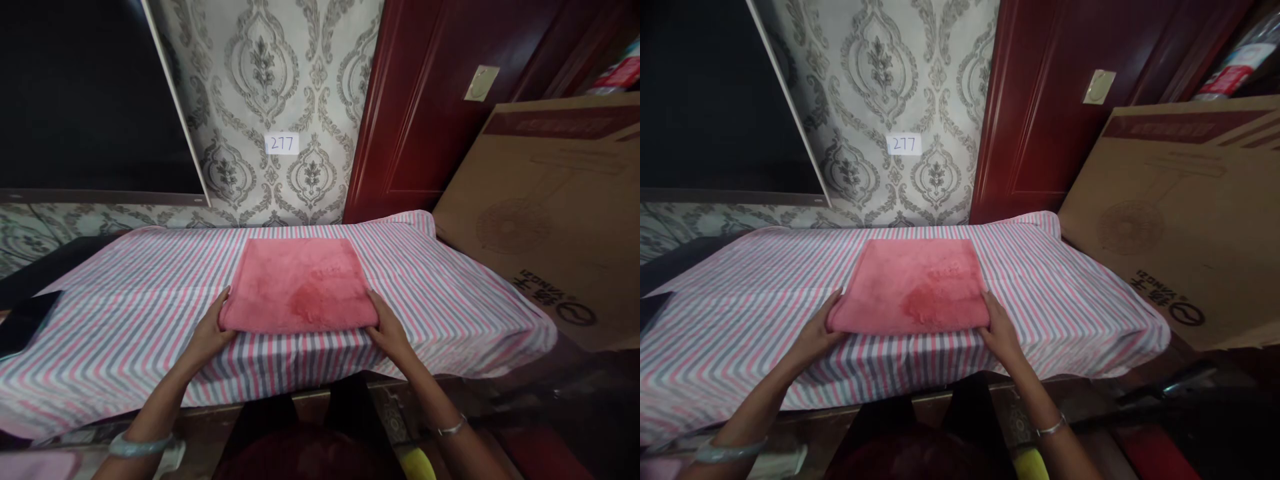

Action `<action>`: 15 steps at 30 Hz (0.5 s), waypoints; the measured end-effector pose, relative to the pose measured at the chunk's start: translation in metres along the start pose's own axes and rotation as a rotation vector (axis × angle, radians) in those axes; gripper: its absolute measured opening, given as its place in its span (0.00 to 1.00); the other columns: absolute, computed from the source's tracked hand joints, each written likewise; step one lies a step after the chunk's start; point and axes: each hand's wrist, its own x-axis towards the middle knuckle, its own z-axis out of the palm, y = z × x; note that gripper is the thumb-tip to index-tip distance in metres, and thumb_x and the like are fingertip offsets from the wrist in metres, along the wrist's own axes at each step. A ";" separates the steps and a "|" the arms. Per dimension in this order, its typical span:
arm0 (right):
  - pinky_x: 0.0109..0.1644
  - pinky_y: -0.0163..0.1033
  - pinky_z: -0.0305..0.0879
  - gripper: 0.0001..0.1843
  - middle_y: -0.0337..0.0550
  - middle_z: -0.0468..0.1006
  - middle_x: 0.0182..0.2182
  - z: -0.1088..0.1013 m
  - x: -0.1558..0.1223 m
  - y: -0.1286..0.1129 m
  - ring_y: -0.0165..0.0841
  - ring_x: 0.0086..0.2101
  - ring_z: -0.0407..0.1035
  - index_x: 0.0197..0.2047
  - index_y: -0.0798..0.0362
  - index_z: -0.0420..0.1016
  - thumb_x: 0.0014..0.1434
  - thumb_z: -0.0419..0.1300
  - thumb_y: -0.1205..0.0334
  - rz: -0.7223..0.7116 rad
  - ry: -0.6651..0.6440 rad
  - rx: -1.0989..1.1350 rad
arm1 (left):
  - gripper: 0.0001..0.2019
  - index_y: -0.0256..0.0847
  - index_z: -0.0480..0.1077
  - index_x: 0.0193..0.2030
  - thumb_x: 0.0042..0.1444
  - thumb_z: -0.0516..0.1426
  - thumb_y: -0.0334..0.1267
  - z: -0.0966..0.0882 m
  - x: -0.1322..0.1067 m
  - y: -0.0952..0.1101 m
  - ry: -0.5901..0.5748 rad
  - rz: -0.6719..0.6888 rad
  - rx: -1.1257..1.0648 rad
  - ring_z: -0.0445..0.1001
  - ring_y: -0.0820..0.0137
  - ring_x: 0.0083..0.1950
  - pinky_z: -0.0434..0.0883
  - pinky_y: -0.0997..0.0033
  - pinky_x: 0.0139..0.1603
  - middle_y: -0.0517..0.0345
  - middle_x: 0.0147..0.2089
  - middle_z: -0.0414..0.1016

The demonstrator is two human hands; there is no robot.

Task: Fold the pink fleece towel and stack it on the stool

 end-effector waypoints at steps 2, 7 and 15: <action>0.69 0.57 0.55 0.47 0.50 0.52 0.72 0.000 0.001 0.000 0.44 0.69 0.50 0.76 0.47 0.43 0.54 0.53 0.68 0.012 0.009 0.011 | 0.45 0.41 0.44 0.76 0.55 0.59 0.44 0.000 0.000 0.001 0.041 0.015 -0.009 0.62 0.49 0.70 0.66 0.46 0.65 0.40 0.72 0.59; 0.71 0.56 0.52 0.52 0.48 0.46 0.74 0.000 0.005 0.002 0.42 0.71 0.44 0.76 0.47 0.40 0.49 0.51 0.73 -0.037 -0.017 -0.003 | 0.43 0.43 0.43 0.77 0.56 0.56 0.35 -0.002 -0.001 -0.006 -0.008 0.192 0.052 0.49 0.49 0.75 0.60 0.43 0.69 0.39 0.76 0.48; 0.68 0.54 0.59 0.49 0.49 0.54 0.71 -0.005 0.019 0.014 0.42 0.70 0.50 0.74 0.48 0.50 0.48 0.51 0.74 -0.050 -0.042 0.002 | 0.38 0.42 0.48 0.76 0.59 0.53 0.34 -0.010 0.026 -0.023 -0.072 0.247 0.157 0.56 0.53 0.73 0.65 0.51 0.67 0.42 0.74 0.54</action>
